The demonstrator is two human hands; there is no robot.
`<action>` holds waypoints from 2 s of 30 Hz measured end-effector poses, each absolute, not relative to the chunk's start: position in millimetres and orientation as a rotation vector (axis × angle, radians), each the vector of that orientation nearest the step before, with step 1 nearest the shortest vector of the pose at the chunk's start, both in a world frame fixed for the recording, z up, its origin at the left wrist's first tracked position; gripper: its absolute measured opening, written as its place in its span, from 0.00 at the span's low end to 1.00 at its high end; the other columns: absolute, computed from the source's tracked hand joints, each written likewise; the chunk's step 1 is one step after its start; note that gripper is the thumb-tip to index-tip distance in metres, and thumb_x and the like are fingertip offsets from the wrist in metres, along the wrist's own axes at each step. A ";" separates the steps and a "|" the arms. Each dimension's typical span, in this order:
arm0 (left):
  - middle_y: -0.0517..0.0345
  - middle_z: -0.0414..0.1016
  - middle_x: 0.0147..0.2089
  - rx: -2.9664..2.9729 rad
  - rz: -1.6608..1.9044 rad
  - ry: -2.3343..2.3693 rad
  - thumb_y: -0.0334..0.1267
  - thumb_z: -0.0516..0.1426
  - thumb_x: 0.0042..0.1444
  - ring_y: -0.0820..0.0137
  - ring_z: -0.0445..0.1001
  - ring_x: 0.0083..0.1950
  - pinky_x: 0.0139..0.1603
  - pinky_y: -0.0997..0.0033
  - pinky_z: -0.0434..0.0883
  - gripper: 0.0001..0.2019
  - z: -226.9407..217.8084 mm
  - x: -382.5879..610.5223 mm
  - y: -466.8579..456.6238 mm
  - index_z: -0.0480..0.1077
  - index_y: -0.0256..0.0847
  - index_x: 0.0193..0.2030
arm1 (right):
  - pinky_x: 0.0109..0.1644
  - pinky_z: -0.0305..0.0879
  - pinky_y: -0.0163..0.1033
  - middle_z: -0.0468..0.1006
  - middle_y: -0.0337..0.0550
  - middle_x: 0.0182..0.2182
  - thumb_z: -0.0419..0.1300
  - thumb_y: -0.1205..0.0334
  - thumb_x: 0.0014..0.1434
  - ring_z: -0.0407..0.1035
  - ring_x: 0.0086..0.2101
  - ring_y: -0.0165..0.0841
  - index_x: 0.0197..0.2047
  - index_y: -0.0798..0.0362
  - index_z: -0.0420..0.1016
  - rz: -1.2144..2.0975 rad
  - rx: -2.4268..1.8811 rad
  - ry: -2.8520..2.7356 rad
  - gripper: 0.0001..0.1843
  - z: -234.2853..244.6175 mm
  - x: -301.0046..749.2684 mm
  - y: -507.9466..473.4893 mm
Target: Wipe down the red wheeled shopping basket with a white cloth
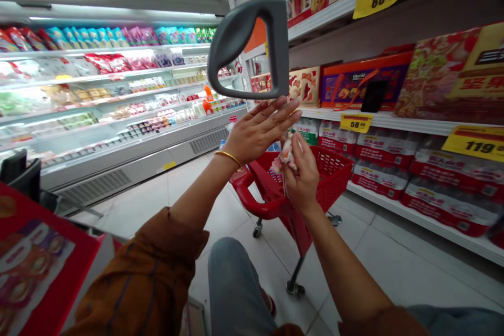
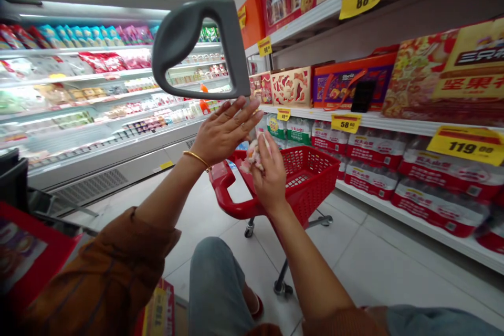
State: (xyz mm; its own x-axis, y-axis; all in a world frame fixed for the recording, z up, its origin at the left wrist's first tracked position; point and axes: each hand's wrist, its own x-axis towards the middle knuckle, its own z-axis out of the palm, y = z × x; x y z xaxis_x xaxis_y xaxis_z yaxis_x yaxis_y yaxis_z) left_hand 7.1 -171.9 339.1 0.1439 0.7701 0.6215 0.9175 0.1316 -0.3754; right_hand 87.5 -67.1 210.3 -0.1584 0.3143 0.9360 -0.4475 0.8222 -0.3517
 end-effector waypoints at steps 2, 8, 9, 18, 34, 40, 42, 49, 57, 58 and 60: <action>0.60 0.61 0.66 -1.660 -0.167 -1.685 0.40 0.49 0.65 0.65 0.55 0.69 0.70 0.54 0.53 0.20 341.8 4.8 -170.5 0.59 0.50 0.64 | 0.64 0.60 0.49 0.60 0.45 0.64 0.49 0.68 0.64 0.58 0.62 0.37 0.68 0.42 0.51 0.695 0.111 -1.595 0.30 200.1 87.5 -69.6; 0.59 0.57 0.69 -1.654 0.011 -1.600 0.37 0.47 0.66 0.66 0.50 0.71 0.71 0.54 0.51 0.22 340.9 -6.0 -170.0 0.53 0.47 0.67 | 0.61 0.64 0.48 0.60 0.47 0.64 0.53 0.70 0.62 0.60 0.60 0.39 0.66 0.42 0.55 0.733 0.127 -1.679 0.31 161.4 91.9 -72.5; 0.59 0.56 0.69 -1.654 0.047 -1.556 0.37 0.47 0.66 0.67 0.49 0.71 0.71 0.55 0.51 0.23 340.7 -9.4 -170.1 0.51 0.47 0.67 | 0.60 0.64 0.49 0.60 0.47 0.64 0.53 0.70 0.62 0.60 0.60 0.39 0.66 0.42 0.56 0.737 0.130 -1.704 0.31 154.5 92.7 -72.2; 0.53 0.58 0.68 -1.593 0.218 -1.214 0.38 0.46 0.67 0.70 0.50 0.70 0.71 0.65 0.51 0.24 346.1 -25.0 -169.8 0.48 0.38 0.69 | 0.59 0.65 0.53 0.60 0.48 0.64 0.52 0.73 0.61 0.61 0.60 0.41 0.66 0.41 0.55 0.671 0.151 -1.767 0.32 125.6 96.0 -69.9; 0.55 0.63 0.66 -1.749 0.297 -1.132 0.28 0.42 0.67 0.73 0.57 0.67 0.67 0.68 0.60 0.22 370.0 -29.1 -161.2 0.53 0.39 0.67 | 0.65 0.53 0.57 0.48 0.52 0.67 0.46 0.66 0.64 0.45 0.66 0.44 0.71 0.48 0.37 0.434 0.032 -1.642 0.35 226.3 59.2 -64.8; 0.53 0.63 0.66 -1.754 0.256 -1.131 0.27 0.41 0.67 0.72 0.56 0.67 0.68 0.67 0.57 0.23 365.7 -35.0 -155.0 0.52 0.38 0.67 | 0.63 0.59 0.54 0.56 0.55 0.64 0.46 0.71 0.64 0.53 0.63 0.43 0.71 0.48 0.39 0.441 0.003 -1.637 0.35 207.2 59.0 -61.4; 0.53 0.62 0.66 -1.769 0.239 -1.127 0.27 0.41 0.67 0.73 0.55 0.68 0.69 0.67 0.55 0.23 365.0 -36.2 -153.7 0.51 0.38 0.68 | 0.62 0.60 0.53 0.58 0.56 0.63 0.46 0.72 0.63 0.54 0.63 0.42 0.71 0.48 0.39 0.430 -0.015 -1.657 0.35 200.6 60.3 -61.5; 0.52 0.64 0.64 -1.770 0.219 -1.097 0.27 0.43 0.67 0.74 0.52 0.68 0.69 0.70 0.51 0.23 364.4 -32.6 -153.5 0.51 0.37 0.67 | 0.61 0.60 0.54 0.56 0.56 0.64 0.46 0.73 0.63 0.54 0.63 0.43 0.71 0.48 0.39 0.432 -0.069 -1.708 0.35 169.3 65.6 -68.2; 0.53 0.63 0.65 -1.794 0.191 -1.102 0.27 0.42 0.67 0.73 0.53 0.68 0.70 0.68 0.52 0.23 364.3 -25.8 -155.2 0.52 0.38 0.67 | 0.60 0.62 0.55 0.56 0.57 0.63 0.48 0.75 0.59 0.54 0.63 0.44 0.70 0.49 0.40 0.523 -0.065 -1.736 0.39 134.1 78.2 -73.4; 0.53 0.64 0.65 -1.785 0.208 -1.103 0.27 0.43 0.67 0.73 0.54 0.68 0.69 0.69 0.53 0.22 365.0 -24.2 -155.8 0.52 0.38 0.67 | 0.60 0.62 0.55 0.56 0.57 0.63 0.48 0.75 0.59 0.54 0.62 0.43 0.70 0.48 0.40 0.555 -0.069 -1.727 0.39 136.5 80.0 -73.8; 0.53 0.64 0.64 -1.771 0.237 -1.114 0.27 0.45 0.66 0.73 0.55 0.68 0.69 0.69 0.55 0.22 366.0 -20.4 -156.9 0.53 0.39 0.67 | 0.61 0.61 0.55 0.57 0.55 0.63 0.49 0.74 0.59 0.54 0.62 0.43 0.70 0.48 0.42 0.620 -0.071 -1.692 0.38 149.3 82.3 -73.4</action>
State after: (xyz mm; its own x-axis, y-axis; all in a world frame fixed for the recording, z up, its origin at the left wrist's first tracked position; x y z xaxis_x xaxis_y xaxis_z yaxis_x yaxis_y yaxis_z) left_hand -20.4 -156.9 366.0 0.5579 0.7689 0.3123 0.5749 -0.0867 -0.8136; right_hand 82.3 -73.4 149.3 -0.2289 0.3801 0.8962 -0.2892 0.8525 -0.4355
